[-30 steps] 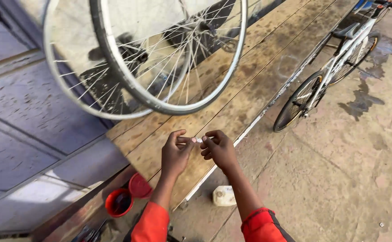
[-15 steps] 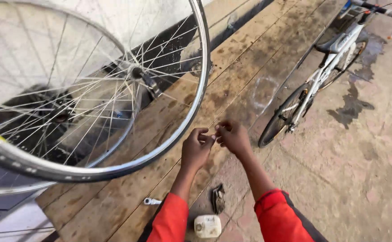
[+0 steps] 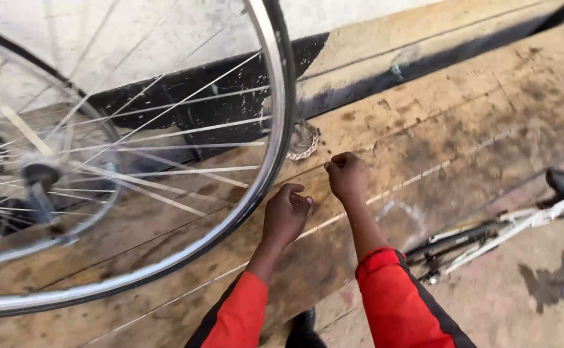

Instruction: The person is performing various bicycle repair tasks including adjusting handlebars, selecting tools from a workbench, and working on a disc brake rotor.

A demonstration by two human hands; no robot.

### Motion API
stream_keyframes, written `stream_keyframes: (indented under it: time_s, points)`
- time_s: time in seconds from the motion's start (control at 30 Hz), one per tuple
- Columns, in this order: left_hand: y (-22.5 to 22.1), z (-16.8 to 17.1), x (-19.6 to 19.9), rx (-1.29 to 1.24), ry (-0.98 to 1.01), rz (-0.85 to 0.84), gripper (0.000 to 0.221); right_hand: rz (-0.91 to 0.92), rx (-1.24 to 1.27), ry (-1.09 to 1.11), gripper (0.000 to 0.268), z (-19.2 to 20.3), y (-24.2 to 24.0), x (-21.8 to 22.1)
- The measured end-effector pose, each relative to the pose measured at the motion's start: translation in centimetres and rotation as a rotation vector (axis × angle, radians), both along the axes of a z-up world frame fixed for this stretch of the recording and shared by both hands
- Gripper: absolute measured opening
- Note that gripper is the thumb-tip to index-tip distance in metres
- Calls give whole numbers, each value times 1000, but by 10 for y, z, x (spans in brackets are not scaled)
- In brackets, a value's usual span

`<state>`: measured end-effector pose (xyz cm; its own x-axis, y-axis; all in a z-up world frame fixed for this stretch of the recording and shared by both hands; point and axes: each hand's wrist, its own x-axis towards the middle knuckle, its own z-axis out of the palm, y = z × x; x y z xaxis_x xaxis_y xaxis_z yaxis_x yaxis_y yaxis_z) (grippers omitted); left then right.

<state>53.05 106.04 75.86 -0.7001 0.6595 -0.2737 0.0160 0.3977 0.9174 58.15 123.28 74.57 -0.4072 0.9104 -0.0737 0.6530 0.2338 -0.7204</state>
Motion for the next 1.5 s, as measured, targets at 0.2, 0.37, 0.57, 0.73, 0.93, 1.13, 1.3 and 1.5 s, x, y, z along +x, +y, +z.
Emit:
stream_keyframes:
  time_s: [0.2,0.37,0.57,0.73,0.93,1.13,1.3,1.5]
  points:
    - [84,-2,-21,32,327,159,28,203,75,-137,28,-20,73,-32]
    - [131,-29,-45,-60,740,171,27,316,123,-151,18,-50,101,-39]
    - [144,-24,-46,-253,839,130,28,389,83,12,15,-34,113,-49]
    - [144,-29,-43,-322,820,167,31,516,149,-56,13,-43,117,-63]
    - [150,-35,-34,-438,729,282,35,534,99,-273,15,-27,116,-68]
    - [153,-29,-55,-295,766,370,23,354,-499,185,18,-32,130,-59]
    - [155,-12,-76,-146,752,343,31,146,-1118,734,20,-24,138,-57]
    - [170,-30,-78,-192,837,151,27,363,-227,63,18,-40,143,-76]
